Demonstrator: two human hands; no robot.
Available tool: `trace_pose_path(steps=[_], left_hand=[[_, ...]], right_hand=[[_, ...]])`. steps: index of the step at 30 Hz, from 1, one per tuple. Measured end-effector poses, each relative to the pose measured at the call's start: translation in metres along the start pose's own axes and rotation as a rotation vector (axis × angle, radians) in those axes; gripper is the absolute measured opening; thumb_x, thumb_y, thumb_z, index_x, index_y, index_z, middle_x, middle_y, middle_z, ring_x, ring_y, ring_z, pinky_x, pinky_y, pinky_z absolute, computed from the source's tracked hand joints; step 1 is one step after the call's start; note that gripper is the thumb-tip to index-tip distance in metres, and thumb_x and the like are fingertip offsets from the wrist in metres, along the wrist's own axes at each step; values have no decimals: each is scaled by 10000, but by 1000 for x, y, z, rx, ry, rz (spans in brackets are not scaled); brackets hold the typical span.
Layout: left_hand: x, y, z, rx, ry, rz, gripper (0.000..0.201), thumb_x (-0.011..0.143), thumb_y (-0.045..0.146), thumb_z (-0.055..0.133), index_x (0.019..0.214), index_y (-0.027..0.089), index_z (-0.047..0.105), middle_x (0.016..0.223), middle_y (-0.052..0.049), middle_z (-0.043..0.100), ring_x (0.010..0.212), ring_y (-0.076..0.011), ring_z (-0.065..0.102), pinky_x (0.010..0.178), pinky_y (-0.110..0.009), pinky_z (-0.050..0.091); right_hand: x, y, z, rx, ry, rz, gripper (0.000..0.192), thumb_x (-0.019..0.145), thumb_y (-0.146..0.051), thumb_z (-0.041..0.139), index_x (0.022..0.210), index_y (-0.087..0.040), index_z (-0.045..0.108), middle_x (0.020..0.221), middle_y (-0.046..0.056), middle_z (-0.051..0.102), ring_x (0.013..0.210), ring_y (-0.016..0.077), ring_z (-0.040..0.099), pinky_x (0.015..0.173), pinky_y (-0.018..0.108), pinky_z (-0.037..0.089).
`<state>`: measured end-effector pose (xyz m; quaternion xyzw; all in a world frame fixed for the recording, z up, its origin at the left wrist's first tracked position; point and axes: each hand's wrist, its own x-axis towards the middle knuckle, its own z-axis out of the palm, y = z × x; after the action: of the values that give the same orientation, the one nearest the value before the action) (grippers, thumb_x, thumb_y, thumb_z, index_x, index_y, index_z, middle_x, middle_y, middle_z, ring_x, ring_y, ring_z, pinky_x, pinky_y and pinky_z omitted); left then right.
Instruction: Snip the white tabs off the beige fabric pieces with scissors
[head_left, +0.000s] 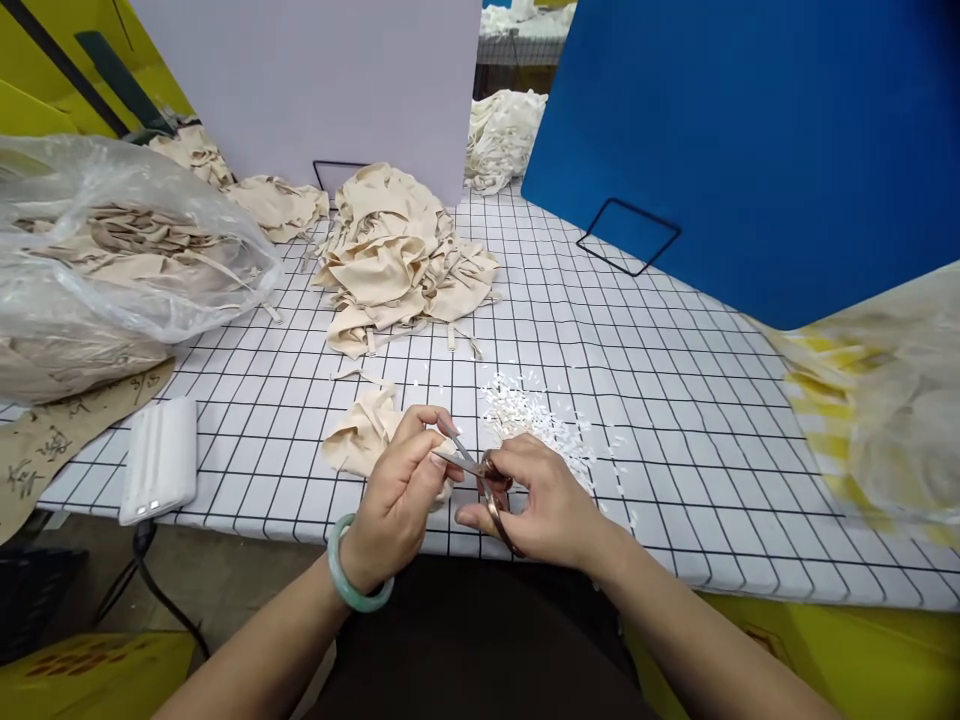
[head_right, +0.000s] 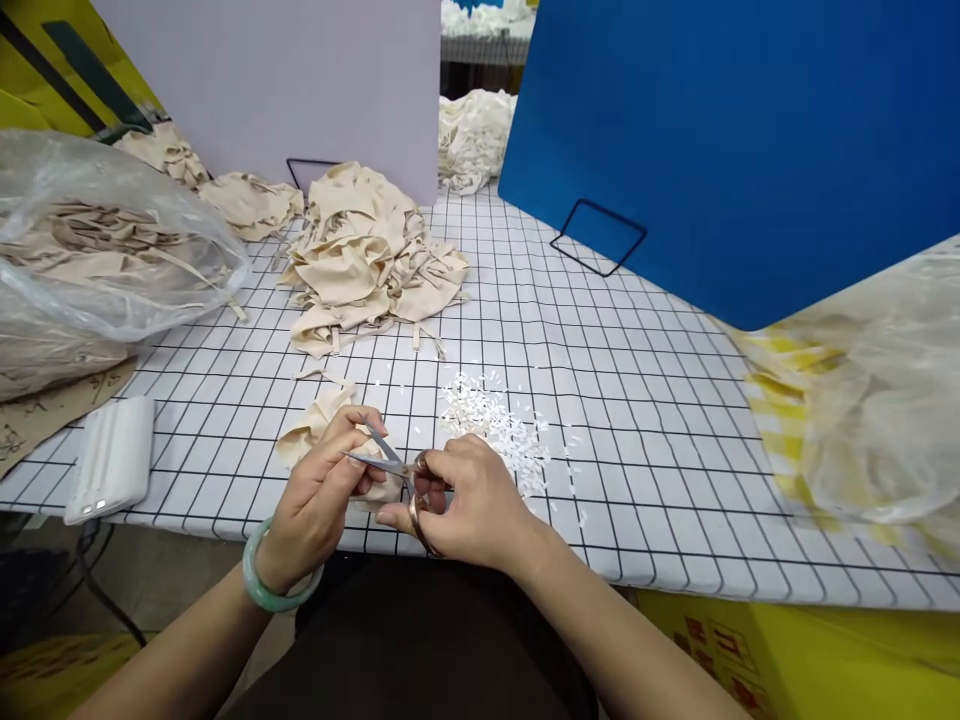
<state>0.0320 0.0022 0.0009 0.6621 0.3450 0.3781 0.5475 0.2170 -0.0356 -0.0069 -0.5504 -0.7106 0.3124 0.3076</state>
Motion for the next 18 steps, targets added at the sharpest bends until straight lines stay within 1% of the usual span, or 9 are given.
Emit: trace_pose_path(steps=[8, 13, 18], left_hand=[[-1, 0, 4, -16, -2, -7, 364, 1031, 317, 396, 785, 173, 622, 1071, -86, 487, 945, -192, 509, 794, -318, 463], [-1, 1, 5, -27, -12, -11, 371, 1030, 304, 387, 760, 169, 602, 1042, -90, 487, 982, -211, 505, 814, -334, 460], [-1, 0, 7, -23, -14, 21, 339, 1031, 287, 391, 794, 180, 608, 1055, -85, 495, 1029, -217, 498, 860, -343, 452]], right_hand=[[0, 2, 2, 43, 4, 15, 500, 761, -613, 727, 562, -220, 489, 528, -6, 572, 545, 150, 516, 676, 332, 405], [0, 1, 4, 66, 37, 1, 532, 775, -632, 703, 544, -222, 456, 510, -17, 543, 519, 137, 486, 660, 326, 403], [-2, 1, 3, 79, 47, 2, 540, 789, -622, 702, 539, -218, 445, 494, -27, 522, 498, 121, 460, 659, 317, 404]])
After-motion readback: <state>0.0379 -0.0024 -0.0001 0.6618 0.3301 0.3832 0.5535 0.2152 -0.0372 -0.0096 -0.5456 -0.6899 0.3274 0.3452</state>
